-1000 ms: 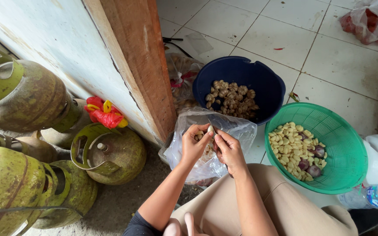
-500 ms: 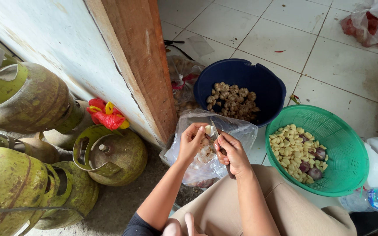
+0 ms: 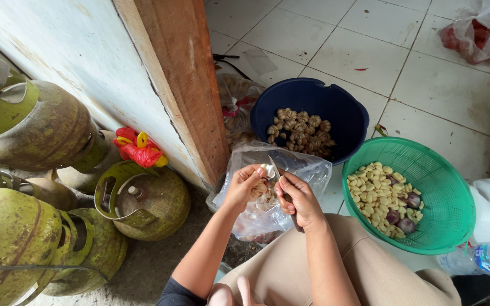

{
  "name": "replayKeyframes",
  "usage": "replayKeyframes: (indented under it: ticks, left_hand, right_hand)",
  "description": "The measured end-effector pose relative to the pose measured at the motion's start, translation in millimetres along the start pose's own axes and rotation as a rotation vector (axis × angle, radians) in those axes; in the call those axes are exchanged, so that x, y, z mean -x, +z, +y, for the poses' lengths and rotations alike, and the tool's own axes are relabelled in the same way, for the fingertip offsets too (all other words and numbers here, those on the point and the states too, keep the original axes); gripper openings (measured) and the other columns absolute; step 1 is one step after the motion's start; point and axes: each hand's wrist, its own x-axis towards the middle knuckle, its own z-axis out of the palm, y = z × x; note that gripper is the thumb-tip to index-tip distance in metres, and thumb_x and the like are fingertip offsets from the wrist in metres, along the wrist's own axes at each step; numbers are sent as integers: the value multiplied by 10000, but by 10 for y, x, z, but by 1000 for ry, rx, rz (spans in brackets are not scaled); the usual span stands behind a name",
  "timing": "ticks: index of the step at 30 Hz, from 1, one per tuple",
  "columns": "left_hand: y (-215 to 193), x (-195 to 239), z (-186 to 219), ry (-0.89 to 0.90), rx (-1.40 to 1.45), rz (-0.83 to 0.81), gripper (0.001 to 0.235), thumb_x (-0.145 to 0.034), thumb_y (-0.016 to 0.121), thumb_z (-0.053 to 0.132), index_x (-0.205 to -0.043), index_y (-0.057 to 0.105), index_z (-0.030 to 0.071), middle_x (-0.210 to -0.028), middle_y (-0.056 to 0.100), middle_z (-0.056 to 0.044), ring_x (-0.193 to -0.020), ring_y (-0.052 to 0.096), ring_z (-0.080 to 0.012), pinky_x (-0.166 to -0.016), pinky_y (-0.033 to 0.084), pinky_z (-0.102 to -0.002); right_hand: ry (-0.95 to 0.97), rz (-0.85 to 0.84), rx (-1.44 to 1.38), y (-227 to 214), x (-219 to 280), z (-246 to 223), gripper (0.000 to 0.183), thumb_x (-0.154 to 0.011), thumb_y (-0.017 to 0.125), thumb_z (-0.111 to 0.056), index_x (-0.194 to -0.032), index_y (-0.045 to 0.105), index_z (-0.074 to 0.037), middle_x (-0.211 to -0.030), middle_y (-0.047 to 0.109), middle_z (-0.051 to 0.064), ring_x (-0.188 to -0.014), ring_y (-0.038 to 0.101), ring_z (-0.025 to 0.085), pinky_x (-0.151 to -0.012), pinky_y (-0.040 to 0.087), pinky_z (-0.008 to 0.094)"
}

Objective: The person sits on the floor and uses a small knife to peel garlic cloves one by one. Peeled cloves are placed into a green colander, while the unpeeled bulbs remain in a blue bowl nearby.

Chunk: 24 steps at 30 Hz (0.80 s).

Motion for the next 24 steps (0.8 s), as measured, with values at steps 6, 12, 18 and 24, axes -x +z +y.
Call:
replayKeyframes:
  ticks: [6, 12, 18, 24]
  left_hand:
    - [-58, -40, -104, -7, 142, 44, 365, -1048, 574, 325, -1156, 658, -13, -851, 712, -57, -711, 676, -145, -653, 572, -304]
    - [-174, 67, -67, -21, 10, 91, 476, -1067, 508, 412, -1160, 698, -14, -824, 672, -29, -715, 674, -127, -663, 575, -302]
    - [-152, 137, -15, -73, -144, 26, 593, -1066, 440, 503, -1066, 724, -18, -777, 690, -63, -674, 675, -141, -636, 582, -300]
    - [-50, 136, -72, -114, -187, -36, 580, -1062, 442, 511, -1040, 704, -6, -785, 680, -56, -666, 671, -138, -613, 567, -294]
  right_hand:
    - [-43, 13, -82, -46, 48, -33, 289, -1013, 545, -204, -1266, 639, -103, -764, 563, 15, -438, 395, 42, -365, 290, 198]
    - [-20, 248, 216, -69, -6, 58, 271, -1041, 560, -276, -1135, 623, -29, -803, 580, 27, -452, 389, 41, -364, 253, 218]
    - [-45, 346, 325, -180, -129, 230, 278, -945, 646, -223, -1164, 714, -66, -816, 657, 18, -429, 361, 31, -361, 252, 232]
    - [-166, 426, 479, -221, -140, 302, 261, -942, 784, -193, -1071, 776, 34, -753, 611, 51, -504, 403, 44, -452, 312, 230]
